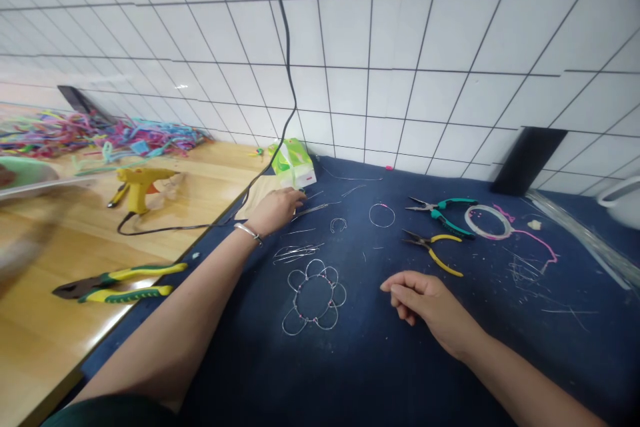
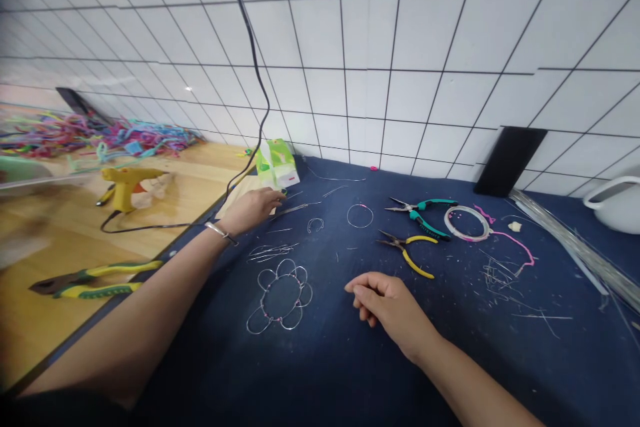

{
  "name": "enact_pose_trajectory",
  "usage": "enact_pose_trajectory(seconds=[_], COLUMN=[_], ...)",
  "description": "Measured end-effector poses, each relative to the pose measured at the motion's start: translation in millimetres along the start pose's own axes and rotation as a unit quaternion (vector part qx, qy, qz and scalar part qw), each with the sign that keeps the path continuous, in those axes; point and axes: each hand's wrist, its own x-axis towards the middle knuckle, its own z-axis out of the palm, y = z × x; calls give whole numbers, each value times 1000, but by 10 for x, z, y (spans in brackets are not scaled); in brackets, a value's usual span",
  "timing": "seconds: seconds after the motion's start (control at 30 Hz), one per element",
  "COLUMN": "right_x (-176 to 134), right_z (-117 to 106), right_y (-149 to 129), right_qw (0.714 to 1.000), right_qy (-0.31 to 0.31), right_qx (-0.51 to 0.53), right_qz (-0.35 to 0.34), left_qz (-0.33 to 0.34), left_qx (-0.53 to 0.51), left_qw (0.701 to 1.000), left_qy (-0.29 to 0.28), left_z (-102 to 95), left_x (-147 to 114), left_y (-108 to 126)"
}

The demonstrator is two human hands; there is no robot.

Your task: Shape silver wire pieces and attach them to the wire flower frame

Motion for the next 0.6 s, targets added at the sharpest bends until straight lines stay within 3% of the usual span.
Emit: enact_pose_trajectory(seconds=[0.1, 0.23, 0.43, 0.6], right_x=[-15, -41, -83, -128], right_z=[-26, -128, -226, -244], right_y=[-65, -168, -242, -272], right_qw=[999, 991, 981, 969], right_qy=[31, 101, 150, 168], right_qx=[-31, -67, -75, -141], right_qz=[-12, -52, -96, -112], left_qz=[37, 103, 322, 385], left_qx=[-2, 3, 100, 107], left_qw=[999, 993, 929, 902], left_qy=[18, 52, 155, 161], left_z=[-134, -352, -502, -523], left_x=[-30, -131, -302, -246], left_y=[177, 663, 1482, 1813])
